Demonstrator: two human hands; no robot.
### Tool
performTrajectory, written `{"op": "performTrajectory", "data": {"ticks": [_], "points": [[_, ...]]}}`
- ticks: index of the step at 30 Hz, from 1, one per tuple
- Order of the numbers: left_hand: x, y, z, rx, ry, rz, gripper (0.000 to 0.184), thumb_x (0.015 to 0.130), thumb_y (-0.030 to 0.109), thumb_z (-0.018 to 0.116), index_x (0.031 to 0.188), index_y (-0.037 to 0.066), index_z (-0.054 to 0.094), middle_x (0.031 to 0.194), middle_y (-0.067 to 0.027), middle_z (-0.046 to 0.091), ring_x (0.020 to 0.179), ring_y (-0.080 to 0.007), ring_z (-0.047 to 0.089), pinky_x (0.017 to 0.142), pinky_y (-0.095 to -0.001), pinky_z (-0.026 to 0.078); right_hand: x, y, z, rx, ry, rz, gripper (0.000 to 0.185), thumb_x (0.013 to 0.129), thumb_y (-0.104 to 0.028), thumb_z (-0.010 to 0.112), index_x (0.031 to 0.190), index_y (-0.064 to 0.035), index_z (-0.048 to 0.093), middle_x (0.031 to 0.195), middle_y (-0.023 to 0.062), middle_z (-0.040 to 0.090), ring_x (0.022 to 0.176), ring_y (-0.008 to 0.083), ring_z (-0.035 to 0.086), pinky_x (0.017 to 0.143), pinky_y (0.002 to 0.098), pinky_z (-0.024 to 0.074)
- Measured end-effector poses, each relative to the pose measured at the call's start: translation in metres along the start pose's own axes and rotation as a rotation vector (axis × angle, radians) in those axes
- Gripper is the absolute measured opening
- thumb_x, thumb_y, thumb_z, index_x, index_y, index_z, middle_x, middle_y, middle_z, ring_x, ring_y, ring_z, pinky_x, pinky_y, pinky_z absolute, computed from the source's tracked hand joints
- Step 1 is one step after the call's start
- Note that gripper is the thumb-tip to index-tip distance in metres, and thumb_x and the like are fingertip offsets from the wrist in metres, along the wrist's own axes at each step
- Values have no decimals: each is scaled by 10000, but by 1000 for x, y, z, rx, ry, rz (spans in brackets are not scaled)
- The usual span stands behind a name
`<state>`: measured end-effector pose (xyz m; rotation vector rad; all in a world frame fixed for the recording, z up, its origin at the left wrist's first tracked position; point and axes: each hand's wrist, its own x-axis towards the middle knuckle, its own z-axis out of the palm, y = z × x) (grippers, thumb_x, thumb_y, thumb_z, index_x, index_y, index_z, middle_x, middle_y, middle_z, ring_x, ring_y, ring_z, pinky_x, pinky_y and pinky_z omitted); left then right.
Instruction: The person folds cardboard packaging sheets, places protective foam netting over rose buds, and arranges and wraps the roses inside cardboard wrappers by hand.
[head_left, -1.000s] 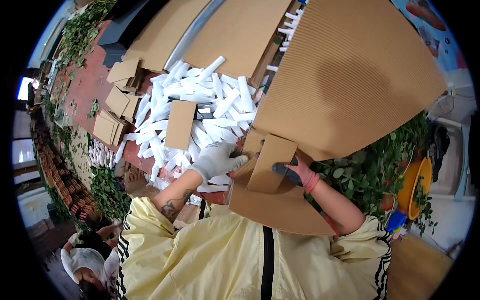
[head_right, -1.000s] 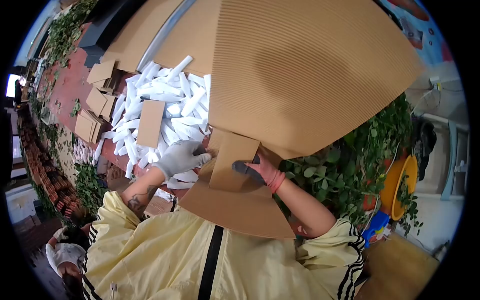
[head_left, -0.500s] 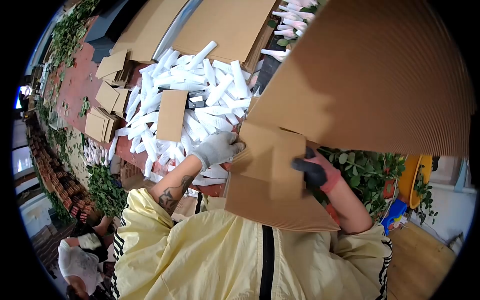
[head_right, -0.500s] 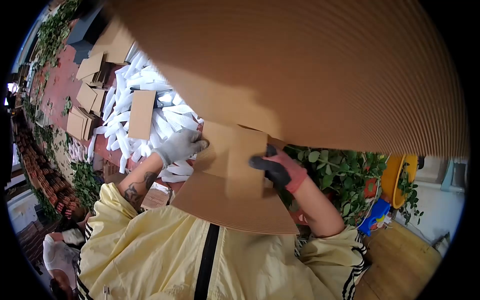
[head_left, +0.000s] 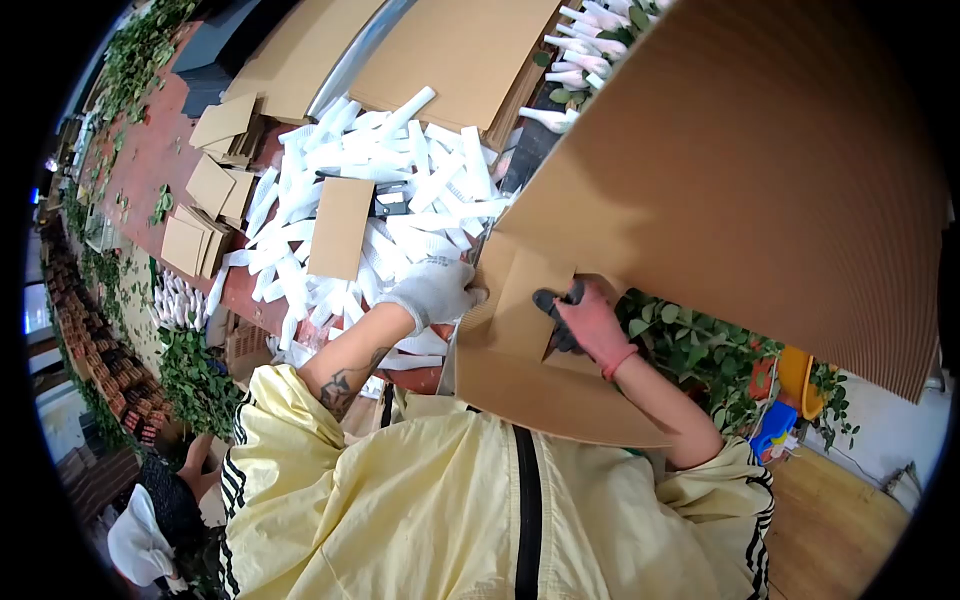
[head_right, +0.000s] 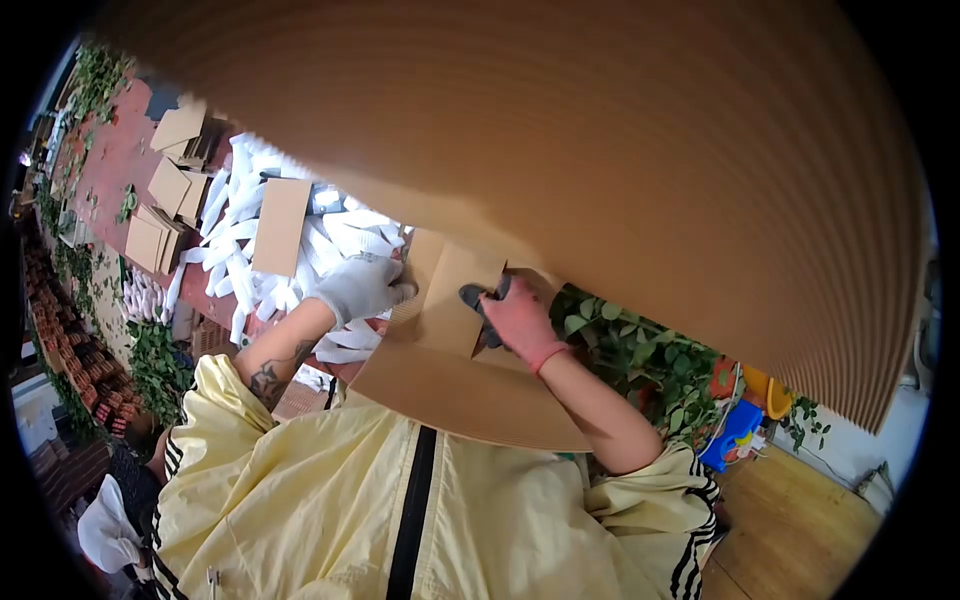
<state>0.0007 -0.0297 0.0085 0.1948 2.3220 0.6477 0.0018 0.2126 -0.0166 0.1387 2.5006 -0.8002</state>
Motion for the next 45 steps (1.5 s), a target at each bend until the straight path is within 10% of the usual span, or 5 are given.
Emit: {"op": "performTrajectory", "data": {"ticks": [8, 31, 35, 39, 45], "points": [[-3, 0, 0, -10, 25, 6, 387, 831, 396, 550, 900, 29, 655, 855, -196, 647, 841, -355, 622, 776, -436, 469, 2, -33, -15, 163, -261, 134, 320, 829, -235, 589, 1012, 22, 539, 842, 144, 633, 567, 217, 651, 486, 320, 543], [-26, 43, -28, 212, 24, 58, 414, 791, 408, 605, 999, 52, 643, 960, -178, 633, 946, -316, 598, 838, -404, 458, 2, -22, -10, -129, -145, -55, 556, 806, -437, 582, 1067, 53, 566, 1027, 276, 607, 953, 400, 601, 849, 445, 483], [-7, 30, 7, 538, 312, 633, 545, 706, 431, 691, 1167, 157, 594, 1300, -110, 449, 1228, -282, 404, 989, -411, 350, -4, -29, -28, -345, -195, -106, 593, 847, -475, 508, 1104, 59, 519, 1077, 281, 579, 988, 413, 575, 861, 446, 466], [-6, 25, 5, 521, 260, 628, 566, 692, 430, 700, 1146, 107, 606, 1261, -141, 475, 1186, -293, 435, 983, -419, 343, -59, -47, -40, -772, 126, -824, 459, 870, -445, 493, 1107, -63, 586, 1136, 103, 587, 1062, 252, 549, 939, 415, 413], [2, 27, 10, 542, 313, 652, 574, 664, 437, 705, 1123, 105, 611, 1207, -131, 498, 1111, -292, 466, 967, -420, 338, -53, -92, -89, -637, 144, -852, 387, 881, -395, 495, 1175, -148, 541, 1189, 59, 541, 1139, 206, 478, 999, 393, 346]]}}
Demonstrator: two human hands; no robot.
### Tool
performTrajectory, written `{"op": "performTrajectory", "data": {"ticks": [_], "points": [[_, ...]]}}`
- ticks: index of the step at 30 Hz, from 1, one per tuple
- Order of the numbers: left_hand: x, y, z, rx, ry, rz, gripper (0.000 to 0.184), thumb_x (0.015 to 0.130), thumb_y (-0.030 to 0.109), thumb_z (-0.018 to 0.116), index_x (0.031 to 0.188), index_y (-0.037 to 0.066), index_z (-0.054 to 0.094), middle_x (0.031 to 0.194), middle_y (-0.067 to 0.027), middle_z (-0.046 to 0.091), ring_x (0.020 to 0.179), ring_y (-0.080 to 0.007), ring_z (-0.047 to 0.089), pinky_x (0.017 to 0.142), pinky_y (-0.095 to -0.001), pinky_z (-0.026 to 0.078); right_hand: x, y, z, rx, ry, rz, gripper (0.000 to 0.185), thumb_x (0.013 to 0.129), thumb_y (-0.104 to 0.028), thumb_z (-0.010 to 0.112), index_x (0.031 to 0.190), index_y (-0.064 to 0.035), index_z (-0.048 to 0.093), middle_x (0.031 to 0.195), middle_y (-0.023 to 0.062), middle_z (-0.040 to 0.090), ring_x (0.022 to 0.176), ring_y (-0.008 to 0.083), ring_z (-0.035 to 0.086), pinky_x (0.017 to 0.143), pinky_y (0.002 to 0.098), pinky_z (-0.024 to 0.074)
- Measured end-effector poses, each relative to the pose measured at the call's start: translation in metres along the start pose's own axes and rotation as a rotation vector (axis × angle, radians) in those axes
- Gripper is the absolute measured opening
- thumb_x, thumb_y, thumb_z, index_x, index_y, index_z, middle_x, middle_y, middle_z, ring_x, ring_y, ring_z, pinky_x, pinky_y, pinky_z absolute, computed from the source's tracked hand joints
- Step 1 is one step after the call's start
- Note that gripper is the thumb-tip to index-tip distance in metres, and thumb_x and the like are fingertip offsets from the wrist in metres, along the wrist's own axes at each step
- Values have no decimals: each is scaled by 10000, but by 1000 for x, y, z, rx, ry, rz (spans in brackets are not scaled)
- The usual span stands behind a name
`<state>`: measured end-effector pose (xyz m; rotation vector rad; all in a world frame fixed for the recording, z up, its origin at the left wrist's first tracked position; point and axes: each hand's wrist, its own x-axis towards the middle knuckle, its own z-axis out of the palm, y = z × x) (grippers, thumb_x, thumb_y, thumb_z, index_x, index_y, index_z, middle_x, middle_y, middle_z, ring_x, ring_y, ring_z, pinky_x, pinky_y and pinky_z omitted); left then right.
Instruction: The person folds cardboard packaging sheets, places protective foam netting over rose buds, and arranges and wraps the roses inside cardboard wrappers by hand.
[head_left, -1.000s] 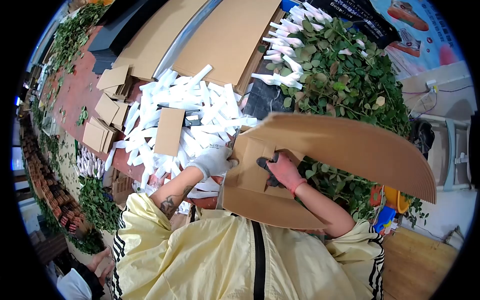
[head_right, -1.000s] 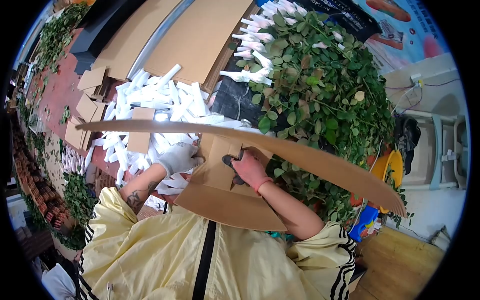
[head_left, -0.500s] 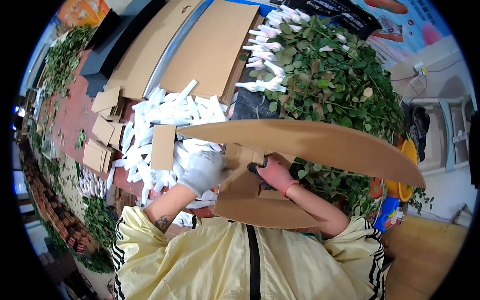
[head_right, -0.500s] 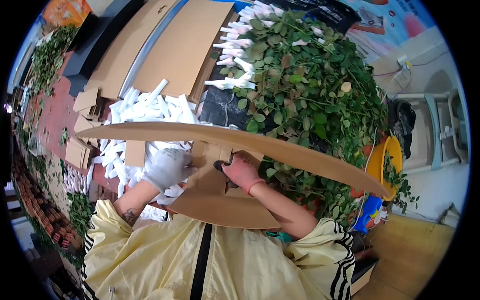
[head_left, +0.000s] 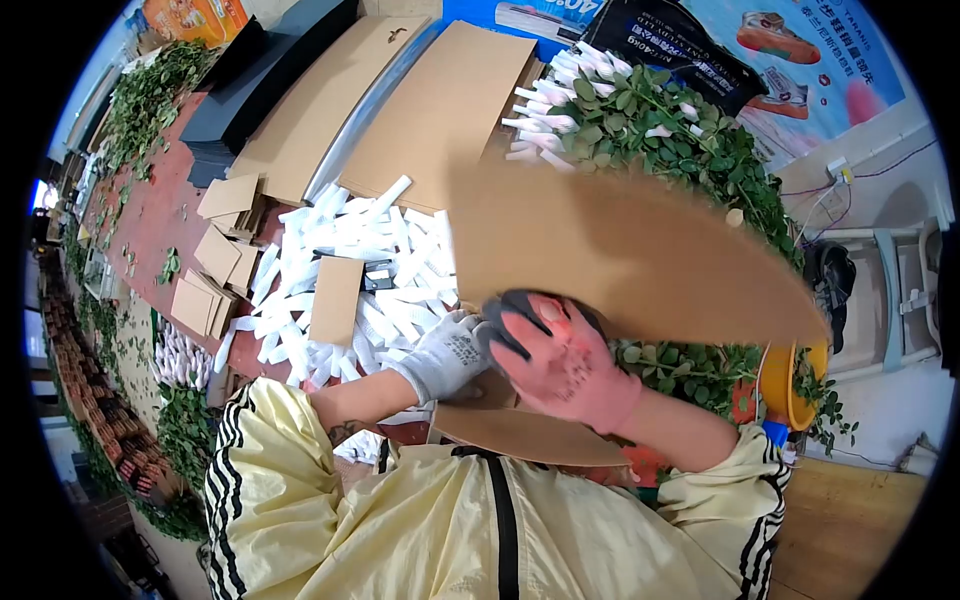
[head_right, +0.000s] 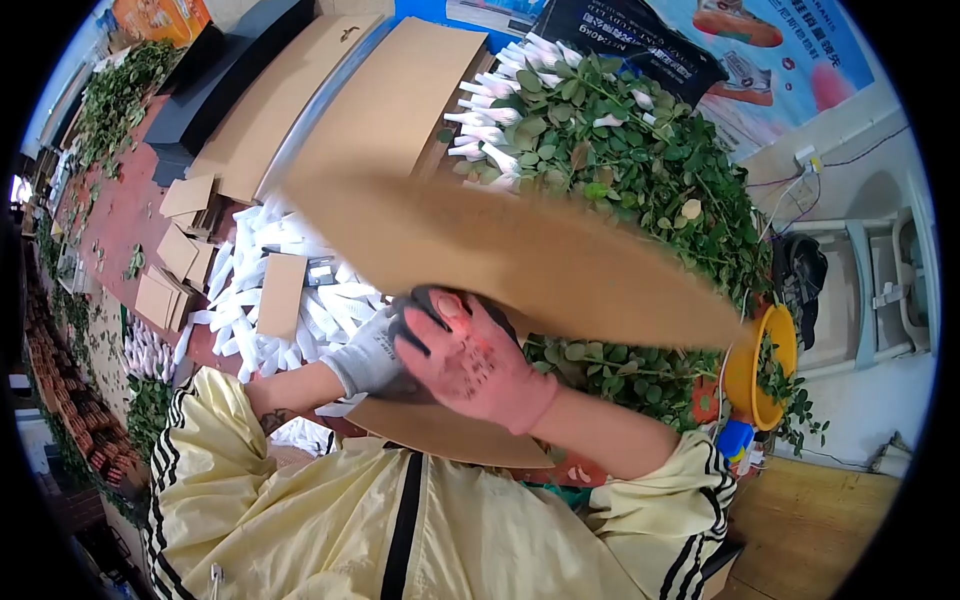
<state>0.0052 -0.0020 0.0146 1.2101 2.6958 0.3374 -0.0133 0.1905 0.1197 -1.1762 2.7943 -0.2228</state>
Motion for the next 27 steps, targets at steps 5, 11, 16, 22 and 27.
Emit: {"op": "performTrajectory", "data": {"ticks": [5, 11, 16, 22, 27], "points": [[0, 8, -23, 22, -144, -32, 529, 671, 413, 706, 1148, 205, 611, 1200, -124, 490, 1129, -300, 455, 964, -421, 345, 36, 38, 30, -211, -24, 28, 416, 873, -418, 486, 1201, -166, 524, 1258, 122, 502, 1152, 249, 472, 991, 418, 340], [0, 8, -25, 75, -78, 46, 535, 688, 427, 697, 1153, 179, 604, 1323, -157, 423, 1221, -322, 406, 1019, -428, 316, 73, 79, 29, 451, -517, 39, 573, 833, -492, 532, 1201, -53, 506, 1027, 162, 610, 987, 318, 570, 899, 407, 421], [10, 7, -28, 53, -153, 85, 570, 691, 436, 695, 1173, 154, 585, 1364, -163, 393, 1245, -331, 392, 1038, -433, 297, 21, 31, -7, -267, 258, -113, 448, 795, -436, 589, 1080, -92, 578, 1151, 145, 561, 1023, 307, 553, 923, 412, 409], [24, 3, -45, 22, -403, 55, 407, 764, 319, 592, 1162, 241, 604, 1361, -159, 414, 1201, -320, 457, 958, -427, 384, -55, 4, -7, 418, -395, -64, 479, 768, -397, 603, 1122, -77, 564, 1092, 168, 569, 1035, 286, 551, 928, 406, 412], [41, 15, -52, 78, -545, 33, 368, 786, 318, 534, 1120, 210, 643, 1341, -174, 438, 1167, -312, 488, 933, -412, 414, -75, -20, 43, 45, -141, -271, 163, 727, -182, 549, 799, -43, 502, 669, 85, 567, 673, 243, 606, 547, 370, 463]]}}
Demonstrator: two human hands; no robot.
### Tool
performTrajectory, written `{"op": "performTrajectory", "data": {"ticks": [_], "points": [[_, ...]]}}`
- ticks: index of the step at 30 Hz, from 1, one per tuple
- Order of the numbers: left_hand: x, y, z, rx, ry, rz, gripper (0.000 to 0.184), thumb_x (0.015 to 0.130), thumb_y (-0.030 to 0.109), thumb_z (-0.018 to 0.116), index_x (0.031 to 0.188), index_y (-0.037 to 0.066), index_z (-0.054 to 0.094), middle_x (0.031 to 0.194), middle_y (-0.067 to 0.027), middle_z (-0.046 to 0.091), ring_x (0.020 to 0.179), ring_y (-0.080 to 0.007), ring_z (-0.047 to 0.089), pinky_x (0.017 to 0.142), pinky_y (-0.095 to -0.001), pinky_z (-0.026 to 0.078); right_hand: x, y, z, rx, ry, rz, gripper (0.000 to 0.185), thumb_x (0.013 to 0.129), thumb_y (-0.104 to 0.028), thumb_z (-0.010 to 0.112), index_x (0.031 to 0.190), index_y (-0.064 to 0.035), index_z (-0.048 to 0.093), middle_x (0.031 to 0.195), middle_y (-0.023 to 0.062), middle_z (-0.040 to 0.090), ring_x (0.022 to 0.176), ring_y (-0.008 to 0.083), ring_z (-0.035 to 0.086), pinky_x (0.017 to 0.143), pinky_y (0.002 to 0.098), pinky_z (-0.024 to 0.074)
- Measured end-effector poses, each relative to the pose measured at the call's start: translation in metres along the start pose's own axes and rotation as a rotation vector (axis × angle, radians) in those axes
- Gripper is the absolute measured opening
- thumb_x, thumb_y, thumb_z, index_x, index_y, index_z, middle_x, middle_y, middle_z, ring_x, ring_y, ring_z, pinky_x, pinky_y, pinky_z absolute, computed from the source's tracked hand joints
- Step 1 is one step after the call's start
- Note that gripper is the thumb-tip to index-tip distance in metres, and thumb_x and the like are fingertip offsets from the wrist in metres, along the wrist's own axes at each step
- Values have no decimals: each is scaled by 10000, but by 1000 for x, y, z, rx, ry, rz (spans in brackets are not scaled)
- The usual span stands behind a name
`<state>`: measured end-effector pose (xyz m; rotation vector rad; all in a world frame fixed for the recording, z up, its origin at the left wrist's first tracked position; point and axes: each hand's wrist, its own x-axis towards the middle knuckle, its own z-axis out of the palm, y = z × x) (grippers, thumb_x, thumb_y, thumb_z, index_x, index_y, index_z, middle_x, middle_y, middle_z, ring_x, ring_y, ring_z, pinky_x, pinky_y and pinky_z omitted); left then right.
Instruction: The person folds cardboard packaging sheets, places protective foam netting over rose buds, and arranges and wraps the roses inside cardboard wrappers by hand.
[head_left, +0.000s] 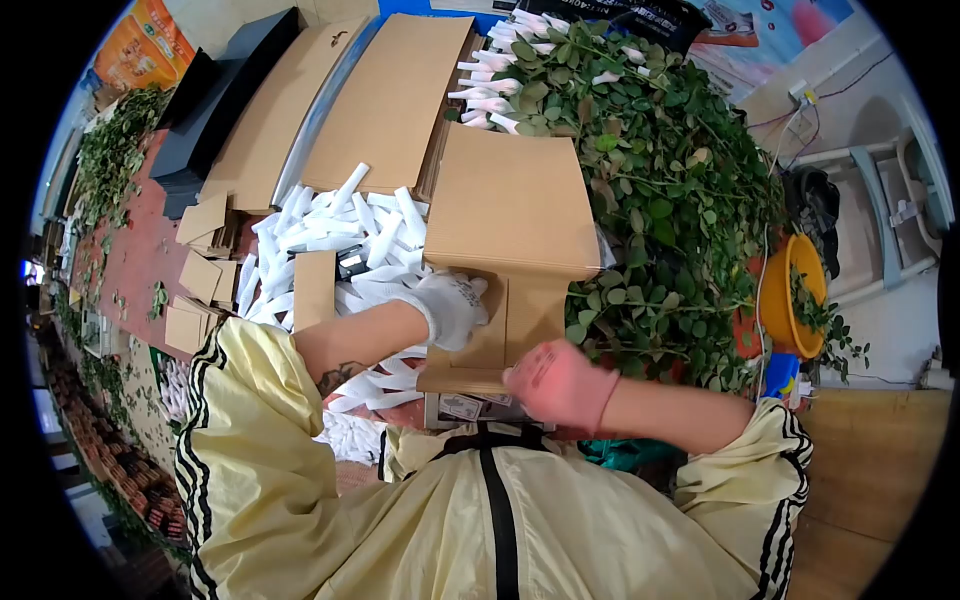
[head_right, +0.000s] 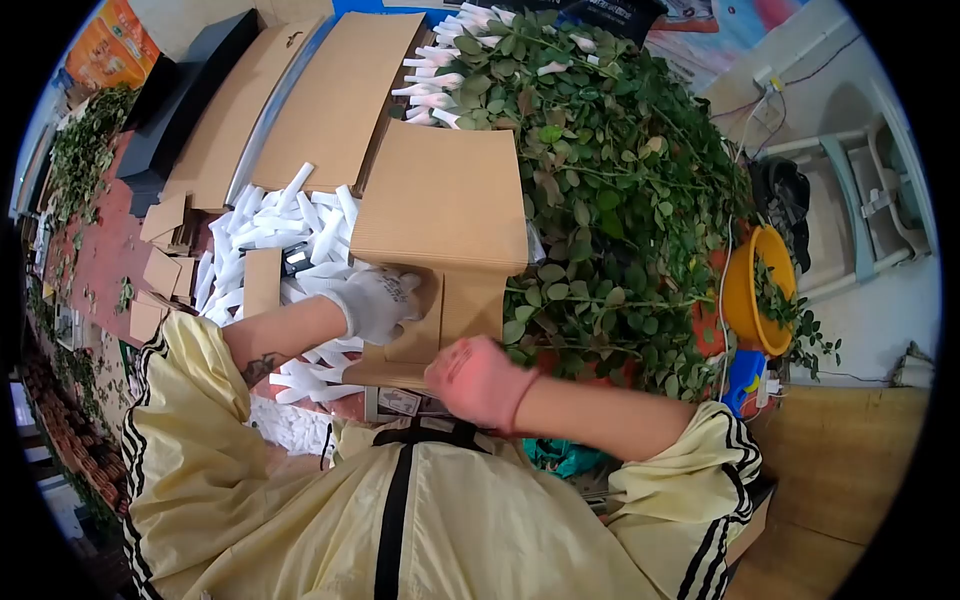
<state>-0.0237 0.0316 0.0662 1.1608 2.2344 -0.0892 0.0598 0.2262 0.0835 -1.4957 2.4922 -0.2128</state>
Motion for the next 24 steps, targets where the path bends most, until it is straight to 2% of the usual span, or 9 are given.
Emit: {"op": "performTrajectory", "data": {"ticks": [3, 4, 8, 11, 12, 14, 16, 21, 24], "points": [[0, 19, -9, -26, -72, -113, 395, 791, 359, 535, 1088, 132, 660, 1333, -186, 444, 1164, -312, 487, 932, -407, 414, -3, -16, 10, -51, 116, 76, 121, 702, -141, 523, 772, -51, 481, 632, 69, 535, 635, 216, 589, 484, 346, 426], [-2, 25, -7, -76, -32, -171, 403, 785, 385, 543, 1079, 138, 663, 1344, -206, 423, 1199, -326, 454, 949, -417, 404, -4, -20, 3, -64, -59, 142, 200, 813, -217, 515, 907, -42, 538, 718, 55, 546, 712, 231, 567, 648, 352, 436], [-9, 21, 5, -248, 88, -219, 452, 798, 407, 529, 1087, 84, 659, 1332, -190, 449, 1216, -311, 436, 965, -396, 390, 18, 13, -47, 288, -535, 188, 505, 745, -415, 632, 1091, -55, 551, 993, 108, 629, 968, 272, 600, 823, 355, 455], [-6, 6, 56, -371, 439, -128, 431, 802, 386, 523, 1069, 79, 663, 1346, -186, 441, 1232, -316, 415, 973, -396, 381, 49, 51, -34, 908, -204, 555, 650, 687, -382, 703, 1205, -37, 514, 1034, 178, 613, 985, 320, 587, 943, 409, 408], [-10, 0, 71, -392, 592, -77, 378, 819, 343, 501, 1048, 91, 666, 1276, -138, 515, 1183, -275, 471, 932, -396, 407, 61, 51, -19, 891, -272, 543, 650, 687, -382, 703, 1205, -37, 514, 1034, 178, 613, 985, 320, 587, 943, 409, 408], [-56, -11, 70, -770, 556, -96, 314, 829, 257, 527, 1048, 60, 635, 1164, -165, 573, 1127, -265, 526, 941, -382, 420, 70, 43, 21, -46, -86, 299, 661, 620, -353, 755, 1153, -22, 548, 1158, 212, 549, 1089, 363, 524, 962, 440, 393], [-102, -12, 95, -1057, 1067, -120, 213, 830, 224, 525, 950, 105, 655, 943, -63, 627, 933, -243, 596, 819, -378, 467, 67, 43, 33, -73, -226, 303, 681, 607, -351, 765, 1158, -19, 541, 1195, 225, 517, 1119, 382, 492, 965, 453, 390], [-151, -4, 179, -1497, 1186, -82, 120, 813, 184, 611, 903, 109, 635, 796, -73, 611, 780, -252, 607, 695, -359, 492, 65, 48, 29, -201, -429, 271, 697, 612, -392, 751, 1156, -15, 534, 1185, 270, 500, 1106, 441, 482, 967, 472, 390], [-137, 1, 202, -1595, 1240, 29, 128, 810, 191, 625, 896, 97, 631, 778, -61, 611, 698, -244, 607, 614, -348, 490, 104, 34, 22, -30, -483, 274, 536, 694, -287, 688, 1160, -58, 554, 1204, 177, 528, 1141, 403, 474, 1018, 473, 336]]}}
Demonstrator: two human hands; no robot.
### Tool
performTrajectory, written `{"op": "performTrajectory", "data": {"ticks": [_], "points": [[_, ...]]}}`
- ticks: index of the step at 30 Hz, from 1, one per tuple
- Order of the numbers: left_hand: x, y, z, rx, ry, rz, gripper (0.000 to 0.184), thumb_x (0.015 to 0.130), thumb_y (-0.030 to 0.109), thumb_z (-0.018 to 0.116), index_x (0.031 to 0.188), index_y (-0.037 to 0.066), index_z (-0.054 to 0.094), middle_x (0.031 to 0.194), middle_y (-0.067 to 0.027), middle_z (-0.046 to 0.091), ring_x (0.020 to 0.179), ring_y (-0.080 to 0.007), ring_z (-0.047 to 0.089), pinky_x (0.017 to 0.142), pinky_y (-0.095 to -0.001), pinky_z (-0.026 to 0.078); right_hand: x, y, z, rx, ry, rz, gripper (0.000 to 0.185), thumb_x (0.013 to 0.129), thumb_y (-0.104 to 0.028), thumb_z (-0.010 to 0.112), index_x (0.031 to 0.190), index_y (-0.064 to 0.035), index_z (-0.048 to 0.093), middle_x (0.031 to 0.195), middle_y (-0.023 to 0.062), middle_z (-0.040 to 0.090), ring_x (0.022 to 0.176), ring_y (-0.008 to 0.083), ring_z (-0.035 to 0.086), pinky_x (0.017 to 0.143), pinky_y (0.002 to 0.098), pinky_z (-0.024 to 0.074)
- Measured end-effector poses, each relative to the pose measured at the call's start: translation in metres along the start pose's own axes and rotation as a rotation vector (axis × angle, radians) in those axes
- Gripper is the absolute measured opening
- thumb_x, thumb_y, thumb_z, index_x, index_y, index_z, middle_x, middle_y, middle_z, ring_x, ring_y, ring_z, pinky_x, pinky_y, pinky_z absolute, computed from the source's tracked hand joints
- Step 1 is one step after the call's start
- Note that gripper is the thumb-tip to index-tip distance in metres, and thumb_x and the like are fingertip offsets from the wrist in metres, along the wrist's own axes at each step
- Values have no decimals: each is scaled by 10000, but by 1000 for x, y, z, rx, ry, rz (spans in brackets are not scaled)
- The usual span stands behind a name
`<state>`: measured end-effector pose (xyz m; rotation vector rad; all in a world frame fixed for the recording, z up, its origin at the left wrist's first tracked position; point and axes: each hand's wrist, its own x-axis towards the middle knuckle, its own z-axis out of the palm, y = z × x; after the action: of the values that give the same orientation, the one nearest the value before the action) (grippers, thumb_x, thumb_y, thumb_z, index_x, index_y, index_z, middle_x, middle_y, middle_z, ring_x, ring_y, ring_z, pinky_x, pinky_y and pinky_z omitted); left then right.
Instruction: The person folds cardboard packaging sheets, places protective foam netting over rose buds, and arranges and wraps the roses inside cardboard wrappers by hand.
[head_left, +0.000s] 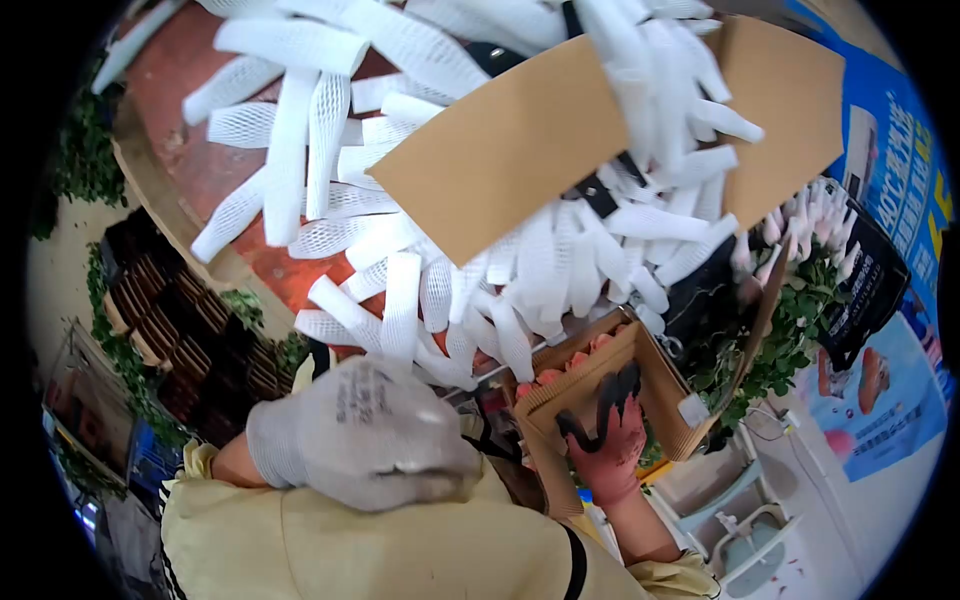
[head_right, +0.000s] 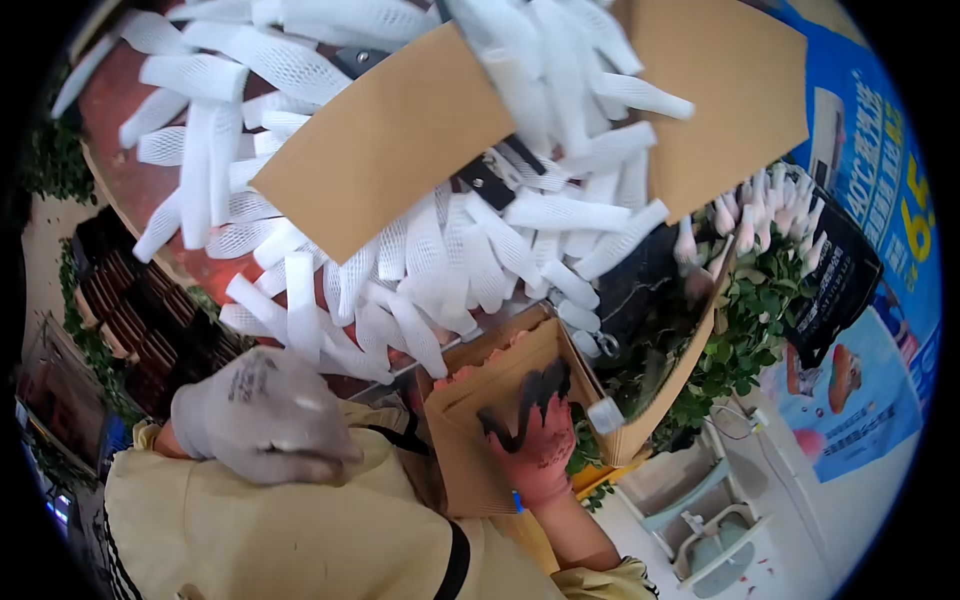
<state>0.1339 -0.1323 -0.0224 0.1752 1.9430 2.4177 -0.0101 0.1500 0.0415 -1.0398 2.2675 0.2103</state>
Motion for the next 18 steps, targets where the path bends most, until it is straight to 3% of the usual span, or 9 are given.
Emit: {"op": "performTrajectory", "data": {"ticks": [2, 5, 8, 11, 13, 14, 16, 17, 18], "points": [[1, -15, 10, -212, 28, 75, 121, 797, 187, 633, 880, 100, 619, 747, -58, 596, 655, -249, 593, 590, -348, 486, 18, -19, -10, 20, -6, -48, 488, 723, -246, 662, 1169, -76, 556, 1212, 134, 535, 1161, 380, 466, 1038, 476, 313], [4, -25, 6, -263, -20, 68, 114, 782, 173, 636, 871, 106, 616, 747, -62, 593, 659, -253, 592, 594, -350, 486, 39, -33, -18, 80, 9, -83, 420, 753, -162, 613, 1165, -106, 560, 1204, 70, 550, 1194, 334, 443, 1060, 489, 283], [8, -23, 4, -264, -84, 76, 117, 781, 165, 629, 877, 101, 616, 752, -60, 591, 668, -257, 592, 605, -351, 487, 40, -30, -23, -9, -65, -230, 470, 739, -149, 630, 1190, -77, 516, 1209, 71, 538, 1207, 319, 421, 1070, 499, 263], [13, -13, 7, -211, -68, 126, 124, 789, 168, 627, 888, 93, 617, 774, -54, 594, 687, -248, 595, 612, -351, 485, 28, -23, -20, 138, -78, -122, 581, 693, -158, 679, 1219, -39, 463, 1211, 85, 537, 1212, 334, 419, 1059, 506, 274], [23, 0, 9, -162, -60, 161, 134, 791, 174, 631, 895, 90, 618, 789, -53, 595, 703, -239, 597, 617, -350, 484, 9, -10, -9, 182, -41, -67, 741, 619, -210, 746, 1247, 0, 412, 1239, 159, 500, 1215, 380, 405, 1045, 516, 290], [32, 9, 12, -207, -10, 183, 190, 777, 174, 666, 942, 84, 632, 817, -52, 608, 722, -235, 607, 616, -349, 485, -9, 5, 7, 139, -63, 40, 827, 568, -273, 787, 1246, 15, 410, 1278, 244, 437, 1211, 431, 389, 1029, 519, 306], [41, 28, 30, -129, 130, 253, 256, 778, 240, 679, 972, 76, 646, 898, -86, 620, 783, -257, 618, 633, -354, 485, -31, 28, 42, 91, 35, 24, 837, 564, -294, 795, 1240, 24, 416, 1288, 267, 414, 1207, 449, 383, 1026, 522, 308], [48, 41, 39, -103, 105, 270, 256, 778, 240, 679, 972, 76, 646, 898, -86, 620, 783, -257, 618, 633, -354, 485, -38, 30, 49, 31, 110, 6, 848, 560, -314, 803, 1235, 32, 422, 1298, 290, 391, 1202, 466, 378, 1022, 525, 309], [56, 54, 48, 84, -53, 212, 276, 788, 282, 654, 972, 77, 643, 930, -98, 622, 802, -253, 620, 636, -355, 485, -30, 23, 38, 34, 69, 55, 829, 583, -378, 792, 1221, 26, 449, 1291, 284, 406, 1210, 472, 370, 1029, 510, 304]]}}
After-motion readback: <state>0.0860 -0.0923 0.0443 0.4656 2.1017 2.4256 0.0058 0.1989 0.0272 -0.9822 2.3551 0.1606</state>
